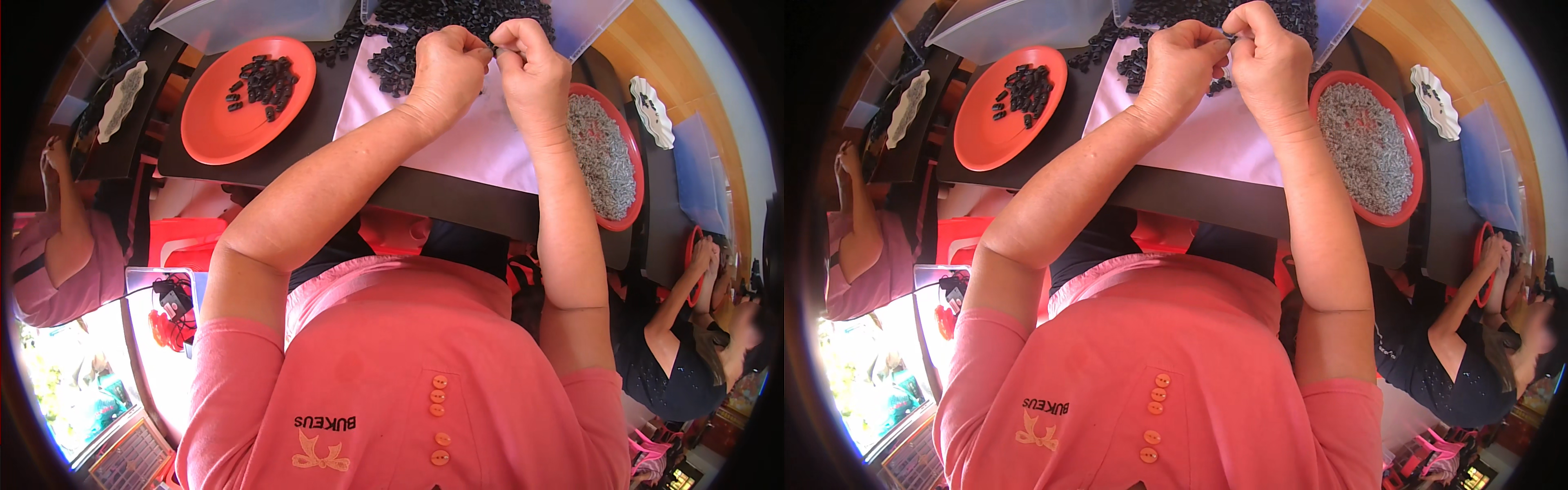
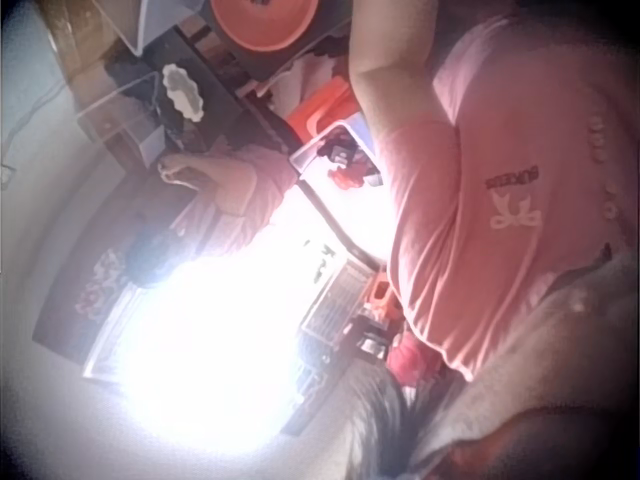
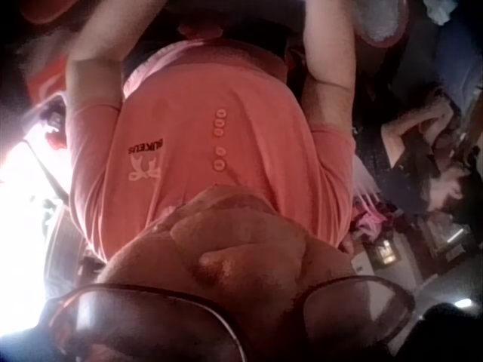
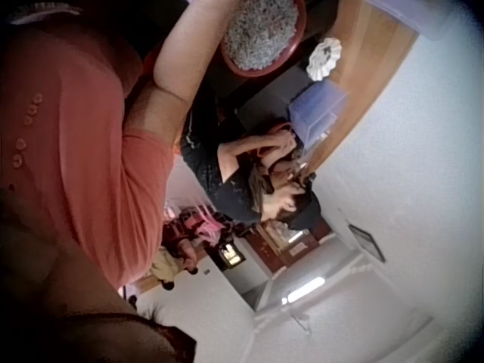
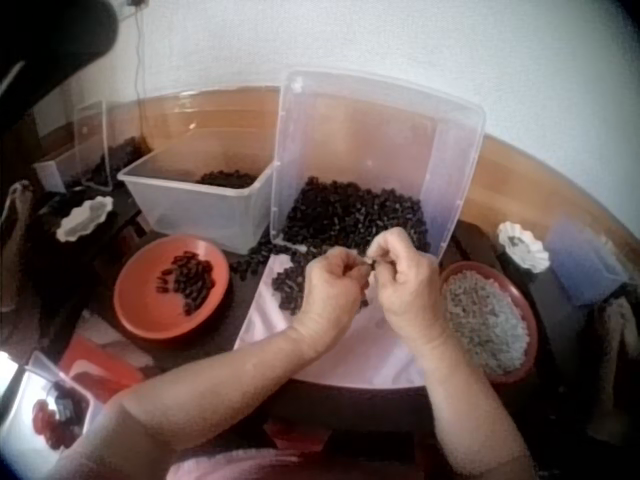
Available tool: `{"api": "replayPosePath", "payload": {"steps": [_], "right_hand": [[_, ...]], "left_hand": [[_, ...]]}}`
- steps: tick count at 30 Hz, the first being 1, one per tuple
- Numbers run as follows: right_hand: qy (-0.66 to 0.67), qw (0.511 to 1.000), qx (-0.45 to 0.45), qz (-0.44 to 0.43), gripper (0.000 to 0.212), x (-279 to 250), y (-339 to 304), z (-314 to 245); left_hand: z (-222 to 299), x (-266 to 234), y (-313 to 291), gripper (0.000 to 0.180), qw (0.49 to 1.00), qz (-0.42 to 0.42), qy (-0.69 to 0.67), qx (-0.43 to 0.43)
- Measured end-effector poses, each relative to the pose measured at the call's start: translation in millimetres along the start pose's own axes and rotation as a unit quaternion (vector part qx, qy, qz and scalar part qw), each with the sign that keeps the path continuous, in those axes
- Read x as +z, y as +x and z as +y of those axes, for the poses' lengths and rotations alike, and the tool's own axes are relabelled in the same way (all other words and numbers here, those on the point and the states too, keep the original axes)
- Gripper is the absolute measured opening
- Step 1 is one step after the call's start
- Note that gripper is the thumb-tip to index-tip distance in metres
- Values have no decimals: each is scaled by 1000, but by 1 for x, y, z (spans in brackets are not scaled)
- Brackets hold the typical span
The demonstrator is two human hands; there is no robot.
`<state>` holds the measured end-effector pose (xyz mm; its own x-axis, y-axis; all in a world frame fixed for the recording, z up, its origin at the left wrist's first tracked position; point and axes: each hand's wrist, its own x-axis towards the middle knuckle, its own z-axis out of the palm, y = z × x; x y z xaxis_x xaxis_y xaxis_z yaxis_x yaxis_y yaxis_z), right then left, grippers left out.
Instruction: The person repeatedly assembles small black plastic parts with small metal components by hand at a table.
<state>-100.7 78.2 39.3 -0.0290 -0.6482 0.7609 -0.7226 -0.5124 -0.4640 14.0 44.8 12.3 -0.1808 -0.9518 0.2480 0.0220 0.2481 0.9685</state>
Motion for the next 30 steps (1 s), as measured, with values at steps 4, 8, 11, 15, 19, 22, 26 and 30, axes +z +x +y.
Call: {"api": "replayPosePath", "payload": {"steps": [4,8,11,15,19,22,26,30], "right_hand": [[-50,998,-29,-4,19,6,-5,2],[-85,987,-127,52,22,16,-6,18],[-77,985,-131,77,24,21,-10,14],[6,997,-20,74,23,18,-10,9],[4,999,3,41,22,13,-8,5],[-77,994,-55,49,21,22,-10,11],[-103,990,-78,58,24,27,-16,5],[-113,981,-125,96,22,31,-15,12]], "left_hand": [[-6,5,-2,10,998,60,-18,28],[-5,7,-2,9,993,82,54,57],[-5,5,-3,8,995,88,41,32],[-8,3,0,10,998,64,16,8],[-6,4,-2,10,998,57,9,-1],[-11,4,-1,9,991,92,75,56],[-8,2,-1,8,994,99,33,30],[9,0,-3,7,983,85,-112,-116]]}}
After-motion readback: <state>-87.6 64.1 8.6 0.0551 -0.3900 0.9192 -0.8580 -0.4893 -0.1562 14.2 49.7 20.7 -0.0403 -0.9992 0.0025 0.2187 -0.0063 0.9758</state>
